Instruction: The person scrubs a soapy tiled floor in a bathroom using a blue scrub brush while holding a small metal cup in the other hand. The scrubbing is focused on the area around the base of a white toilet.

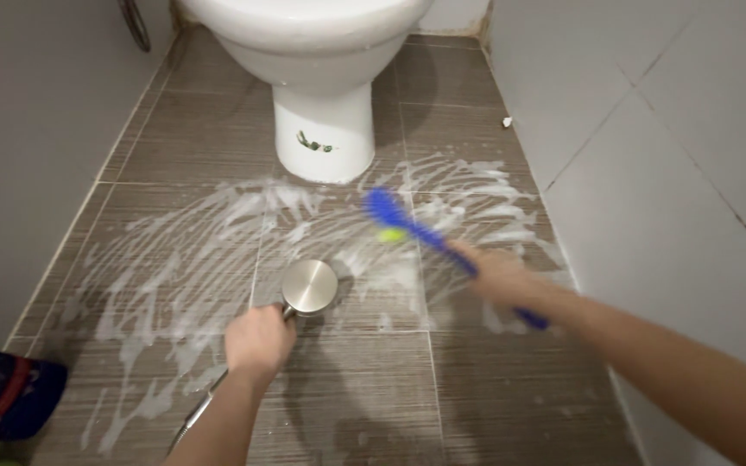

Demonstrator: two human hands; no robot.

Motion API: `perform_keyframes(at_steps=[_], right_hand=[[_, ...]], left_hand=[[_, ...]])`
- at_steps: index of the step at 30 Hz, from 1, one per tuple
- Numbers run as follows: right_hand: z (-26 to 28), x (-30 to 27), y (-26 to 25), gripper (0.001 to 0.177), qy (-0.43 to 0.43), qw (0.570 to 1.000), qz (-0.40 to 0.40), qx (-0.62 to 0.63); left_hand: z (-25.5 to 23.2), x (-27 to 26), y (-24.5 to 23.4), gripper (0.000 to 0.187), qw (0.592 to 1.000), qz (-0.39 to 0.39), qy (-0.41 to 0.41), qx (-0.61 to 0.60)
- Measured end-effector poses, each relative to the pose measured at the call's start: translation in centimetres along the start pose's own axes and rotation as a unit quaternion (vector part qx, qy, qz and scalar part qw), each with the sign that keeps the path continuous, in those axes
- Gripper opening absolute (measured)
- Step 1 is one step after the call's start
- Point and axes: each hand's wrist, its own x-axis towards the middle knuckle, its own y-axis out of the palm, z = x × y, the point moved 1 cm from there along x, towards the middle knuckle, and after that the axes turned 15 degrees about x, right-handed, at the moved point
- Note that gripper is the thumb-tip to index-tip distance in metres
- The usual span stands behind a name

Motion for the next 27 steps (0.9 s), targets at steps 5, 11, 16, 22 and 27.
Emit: perform_keyframes(at_steps=[5, 11, 16, 22, 27], right_hand=[[-6.5, 4.8, 0.0, 0.08, 0.085, 0.995, -0.051, 0.014], [0.5, 0.1, 2.4, 0.082, -0.046, 0.998, 0.009, 0.046], [4.8, -0.9, 1.6, 0.069, -0.128, 0.99, 0.03, 0.059], [0.0, 3.4, -1.6, 0.073, 0.149, 0.977, -0.002, 0.153], [3.4, -0.2, -3.7, 0.068, 0.186, 0.967, -0.019, 0.174]], left_hand=[[1.2, 0.3, 0.7, 0.036, 1.0, -0.004, -0.01, -0.011], [0.5, 0.4, -0.2, 0.035, 1.0, -0.008, -0.003, -0.004], [0.2, 1.0, 0.9, 0.036, 1.0, -0.011, 0.009, 0.005], [0.9, 0.5, 1.5, 0.029, 1.0, -0.013, 0.013, 0.012], [0.9, -0.4, 1.4, 0.028, 1.0, -0.004, 0.026, 0.007]])
